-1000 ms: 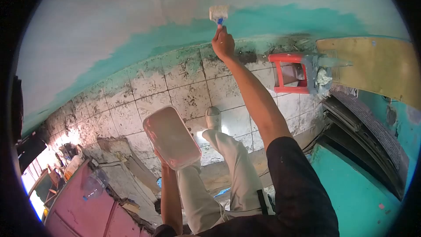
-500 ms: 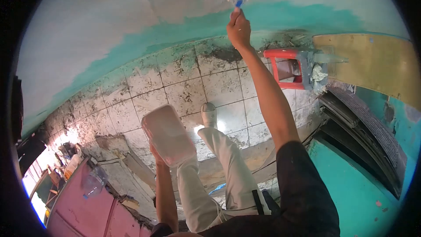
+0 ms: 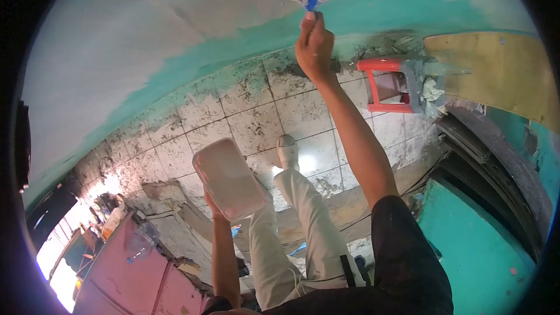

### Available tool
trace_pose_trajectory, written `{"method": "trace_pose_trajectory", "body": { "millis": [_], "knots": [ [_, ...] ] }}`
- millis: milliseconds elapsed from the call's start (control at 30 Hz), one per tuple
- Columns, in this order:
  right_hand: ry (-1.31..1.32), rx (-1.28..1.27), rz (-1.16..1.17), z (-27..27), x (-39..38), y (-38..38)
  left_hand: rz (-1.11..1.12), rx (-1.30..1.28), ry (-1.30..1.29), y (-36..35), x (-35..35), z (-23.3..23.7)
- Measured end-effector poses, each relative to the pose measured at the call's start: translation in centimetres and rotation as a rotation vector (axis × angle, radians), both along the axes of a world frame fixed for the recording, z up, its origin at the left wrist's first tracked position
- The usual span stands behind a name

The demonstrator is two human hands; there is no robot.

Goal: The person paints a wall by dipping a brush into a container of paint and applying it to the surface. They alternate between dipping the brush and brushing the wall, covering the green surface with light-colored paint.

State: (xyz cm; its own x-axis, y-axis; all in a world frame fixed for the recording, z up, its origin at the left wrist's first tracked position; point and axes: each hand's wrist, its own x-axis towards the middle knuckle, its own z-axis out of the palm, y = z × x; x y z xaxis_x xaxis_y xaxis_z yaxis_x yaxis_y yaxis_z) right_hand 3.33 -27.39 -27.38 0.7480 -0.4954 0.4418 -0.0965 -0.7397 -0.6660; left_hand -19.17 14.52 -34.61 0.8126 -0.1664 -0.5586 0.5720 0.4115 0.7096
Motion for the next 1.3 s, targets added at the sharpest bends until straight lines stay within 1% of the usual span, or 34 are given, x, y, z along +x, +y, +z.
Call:
{"method": "trace_pose_trajectory", "body": {
  "millis": [33, 67, 100, 133, 167, 200, 233, 267, 333, 367, 400, 433, 467, 533, 567, 633, 667, 700, 733, 767, 800, 867, 900, 967, 1033, 1100, 1133, 1167, 1200, 1233, 1267, 1300],
  "knots": [
    [0.029, 0.016, 0.021, -3.0, 0.6, -0.4, 0.068, -0.108, 0.049, -0.3, 0.3, 1.1],
    [0.222, -0.021, 0.069, -8.7, 1.4, -1.9, 0.054, -0.096, 0.046, -0.3, 0.1, 1.5],
    [0.311, -0.053, 0.046, -12.6, 0.5, -1.9, 0.079, -0.231, 0.116, -0.5, 0.1, 1.8],
    [0.388, -0.083, 0.013, -15.2, 0.3, -2.0, 0.091, -0.366, 0.176, -0.8, 0.8, 1.9],
    [0.361, -0.068, -0.018, -16.7, 0.2, -2.8, 0.056, -0.355, 0.153, -1.4, 1.4, 2.0],
    [0.739, 0.095, 0.074, -18.0, -0.7, -3.6, 0.111, -0.247, 0.138, -1.9, 1.2, 2.3],
    [1.114, 0.26, 0.188, -17.6, -0.8, -3.5, 0.175, -0.144, 0.123, -1.6, 1.2, 2.5],
    [1.098, 0.272, 0.183, -17.1, -0.5, -3.4, 0.163, -0.136, 0.109, -0.8, 1.5, 2.5],
    [0.466, 0.176, 0.111, -11.4, -0.3, -3.2, -0.086, -0.044, -0.061, -0.3, 1.4, 2.4],
    [0.463, 0.179, 0.113, -6.7, -0.4, -2.5, -0.084, -0.04, -0.063, -0.6, 1.4, 3.1],
    [0.31, 0.228, 0.12, -0.9, -0.4, -1.5, 0.014, -0.229, 0.052, -1.1, 1.5, 3.9],
    [0.159, 0.282, 0.119, 3.1, -0.9, -0.3, 0.107, -0.413, 0.172, -1.2, 1.5, 4.7],
    [0.152, 0.287, 0.116, 4.9, -1.2, 0.4, 0.102, -0.407, 0.167, -1.5, 1.4, 4.9],
    [-0.096, 0.224, 0.111, 6.6, -1.4, 1.8, 0.191, -0.372, 0.305, -1.4, 1.2, 5.3],
    [-0.101, 0.246, 0.106, 4.4, -0.8, 1.5, 0.189, -0.349, 0.3, -1.1, 1.1, 5.6],
    [0.162, 0.105, 0.146, -4.2, 1.3, 0.4, 0.163, -0.308, 0.296, -0.5, 0.9, 6.1],
    [0.272, -0.009, 0.065, -7.2, 1.3, 0.3, 0.151, -0.295, 0.293, -0.3, 0.8, 6.4],
    [0.261, 0.004, 0.063, -9.7, 0.9, 0.2, 0.135, -0.283, 0.289, -0.1, 0.8, 6.6],
    [0.493, 0.098, 0.085, -11.7, 0.3, 0.1, 0.118, -0.27, 0.286, 0.2, 0.8, 6.9],
    [0.732, 0.186, 0.114, -12.4, 0.0, 0.2, 0.107, -0.264, 0.289, 0.4, 0.7, 7.0],
    [0.731, 0.185, 0.117, -11.9, 0.0, 0.5, 0.098, -0.264, 0.295, 0.6, 0.6, 7.2],
    [0.934, 0.542, 0.062, -10.3, 0.1, 1.0, 0.064, -0.269, 0.303, 0.9, 0.6, 7.6],
    [0.922, 0.531, 0.061, -8.2, 0.8, 1.0, 0.049, -0.279, 0.298, 1.0, 0.6, 7.9],
    [0.532, 0.396, 0.18, -0.5, 2.5, 0.6, 0.025, -0.304, 0.286, 1.3, 0.5, 8.5],
    [0.419, 0.603, 0.164, 13.9, 2.2, 1.9, -0.011, -0.34, 0.268, 1.3, 0.5, 9.4],
    [0.212, 0.537, 0.172, 23.5, 1.0, 3.3, 0.005, -0.402, 0.246, 0.8, 0.8, 12.2],
    [0.179, 0.514, 0.176, 27.8, 0.3, 3.9, 0.031, -0.438, 0.248, 0.7, 1.1, 13.7],
    [0.052, 0.453, 0.195, 31.4, -0.5, 4.2, 0.016, -0.454, 0.21, -0.2, 2.0, 15.6],
    [-0.069, 0.399, 0.21, 34.1, -0.7, 4.7, -0.008, -0.437, 0.179, -0.6, 2.6, 18.2],
    [-0.098, 0.396, 0.21, 35.5, -0.6, 5.2, -0.03, -0.41, 0.152, -0.6, 3.0, 20.3],
    [-0.183, 0.387, 0.233, 36.0, -0.4, 5.7, -0.047, -0.488, 0.11, -0.7, 3.3, 21.8],
    [-0.259, 0.383, 0.255, 35.8, 0.0, 6.3, -0.052, -0.48, 0.095, -0.5, 4.0, 23.2]
  ]
}}
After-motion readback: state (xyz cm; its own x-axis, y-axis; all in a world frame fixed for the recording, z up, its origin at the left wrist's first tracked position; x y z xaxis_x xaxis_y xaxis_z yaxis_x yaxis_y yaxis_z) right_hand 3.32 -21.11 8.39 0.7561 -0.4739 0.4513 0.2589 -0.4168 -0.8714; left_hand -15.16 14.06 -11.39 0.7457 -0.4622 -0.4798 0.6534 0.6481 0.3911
